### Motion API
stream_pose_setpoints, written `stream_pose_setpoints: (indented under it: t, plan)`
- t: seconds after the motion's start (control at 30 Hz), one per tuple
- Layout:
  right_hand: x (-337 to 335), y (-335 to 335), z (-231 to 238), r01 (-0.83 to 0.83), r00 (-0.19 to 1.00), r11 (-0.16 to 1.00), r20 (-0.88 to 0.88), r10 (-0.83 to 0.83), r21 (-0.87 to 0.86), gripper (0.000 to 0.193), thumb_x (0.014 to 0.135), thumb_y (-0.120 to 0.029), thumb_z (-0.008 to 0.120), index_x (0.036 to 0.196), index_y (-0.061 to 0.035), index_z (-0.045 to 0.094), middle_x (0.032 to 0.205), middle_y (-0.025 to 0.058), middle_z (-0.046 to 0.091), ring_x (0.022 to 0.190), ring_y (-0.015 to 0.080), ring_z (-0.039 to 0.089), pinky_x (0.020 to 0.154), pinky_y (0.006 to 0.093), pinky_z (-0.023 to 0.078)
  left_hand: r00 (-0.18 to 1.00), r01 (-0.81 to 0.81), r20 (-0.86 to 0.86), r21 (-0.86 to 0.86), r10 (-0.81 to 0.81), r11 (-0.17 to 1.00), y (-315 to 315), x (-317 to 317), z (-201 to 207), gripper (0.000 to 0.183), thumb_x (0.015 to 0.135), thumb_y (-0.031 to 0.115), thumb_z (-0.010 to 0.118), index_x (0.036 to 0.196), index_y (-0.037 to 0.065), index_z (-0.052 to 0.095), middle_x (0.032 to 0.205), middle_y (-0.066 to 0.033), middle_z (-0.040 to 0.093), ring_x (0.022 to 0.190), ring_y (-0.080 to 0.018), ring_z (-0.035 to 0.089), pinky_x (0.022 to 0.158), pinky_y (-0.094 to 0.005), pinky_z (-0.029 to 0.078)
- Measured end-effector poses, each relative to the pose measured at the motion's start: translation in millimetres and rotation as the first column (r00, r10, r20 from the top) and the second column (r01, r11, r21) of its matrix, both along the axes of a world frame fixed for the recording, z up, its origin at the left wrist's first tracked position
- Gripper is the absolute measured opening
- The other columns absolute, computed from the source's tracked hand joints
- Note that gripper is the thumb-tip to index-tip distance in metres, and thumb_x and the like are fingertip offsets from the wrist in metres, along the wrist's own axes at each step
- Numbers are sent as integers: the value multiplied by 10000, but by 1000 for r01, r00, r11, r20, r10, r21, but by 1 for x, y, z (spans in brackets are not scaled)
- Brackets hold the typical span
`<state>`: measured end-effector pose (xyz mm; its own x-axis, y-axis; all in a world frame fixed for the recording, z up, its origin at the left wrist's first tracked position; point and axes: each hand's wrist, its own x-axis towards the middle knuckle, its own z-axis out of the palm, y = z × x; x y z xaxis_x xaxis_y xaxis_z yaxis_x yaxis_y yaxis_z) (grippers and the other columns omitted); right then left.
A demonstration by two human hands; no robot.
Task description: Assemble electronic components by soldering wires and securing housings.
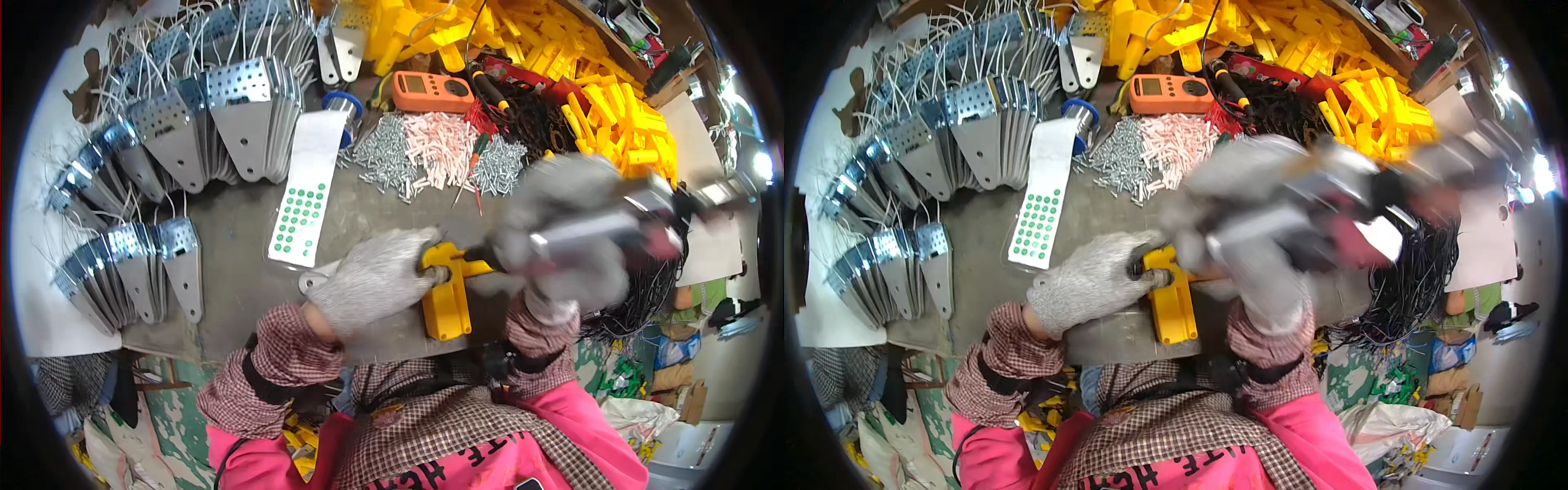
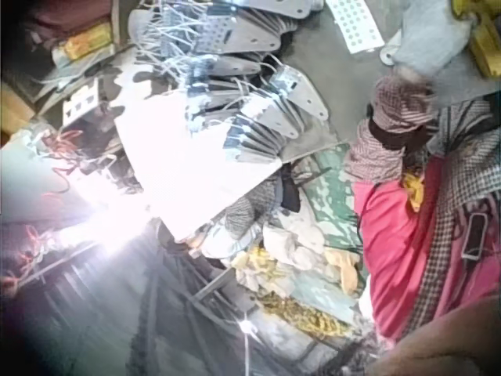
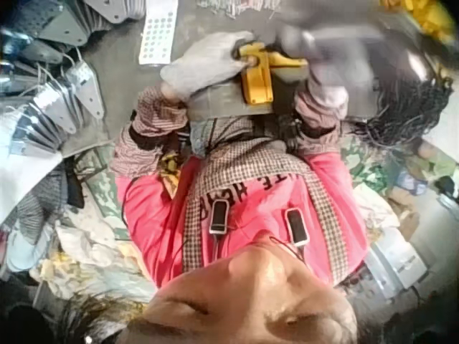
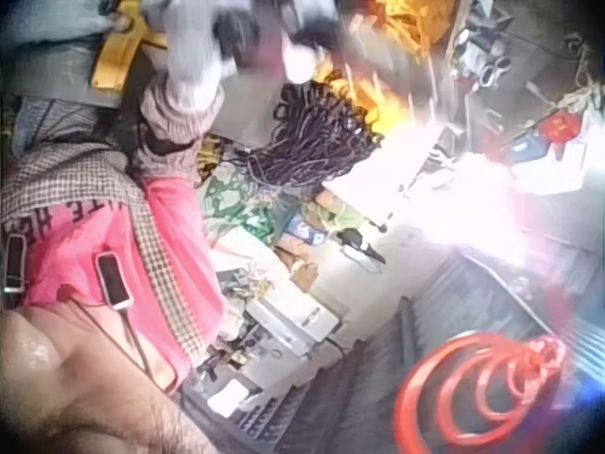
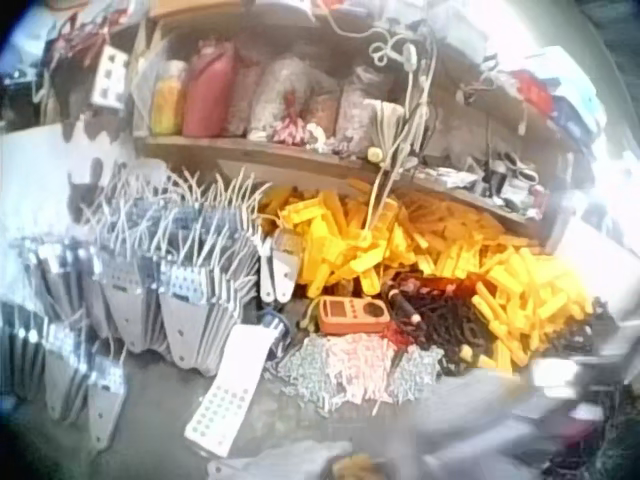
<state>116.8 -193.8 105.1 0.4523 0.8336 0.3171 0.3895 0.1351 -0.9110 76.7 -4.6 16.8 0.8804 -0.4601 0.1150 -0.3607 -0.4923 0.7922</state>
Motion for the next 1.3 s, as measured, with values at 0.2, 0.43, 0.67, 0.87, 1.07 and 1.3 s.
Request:
stream_pose_setpoints:
  t: [0.2,0.43,0.67,0.87,1.07,1.3]
  plan:
    - [-4,26,-29,528,827,814,-366,-428,242,454,837,-264,777,1108,67,627,923,119,696,757,161,676,674,263,546,978,-5,-207,-25,0,1000,10,-1,-3,427,887,368,714,1176,57,661,1054,-183,692,1007,-394,657,858,-448,519]
    - [1,22,-25,288,952,901,-203,-231,324,348,788,-190,721,1040,37,642,946,119,679,759,175,649,634,266,525,1000,-4,-9,-116,3,993,9,-7,-1,441,853,292,716,1244,104,638,1031,-144,692,982,-371,659,819,-461,545]
    - [2,12,-6,669,718,696,-472,-512,261,804,811,-694,694,1265,-49,542,1068,112,652,730,140,631,503,273,469,961,-92,-275,-243,22,966,6,-5,-2,544,883,229,759,1302,-65,571,1214,-216,644,1107,-279,651,968,-369,514]
    - [10,-158,-71,944,181,274,-406,-896,-185,333,1006,-359,595,1200,-95,535,900,4,581,718,113,579,611,261,505,993,-119,-24,42,120,992,-2,-35,14,489,879,304,750,1247,7,622,1168,-198,633,1094,-335,621,984,-406,479]
    - [67,-223,-57,995,25,96,920,-392,14,354,819,-106,661,1172,-117,642,1268,184,570,1200,388,524,972,465,470,972,-132,223,288,68,948,-41,-69,33,464,891,325,702,1259,51,632,1194,-165,609,1145,-329,571,985,-458,432]
    - [87,-206,-35,958,-90,227,935,-344,176,245,719,-64,730,945,-109,648,1297,147,561,1241,406,502,1018,502,437,956,290,-214,583,-201,759,-104,6,51,489,891,387,684,1213,26,615,996,-133,688,827,-296,688,792,-438,558]
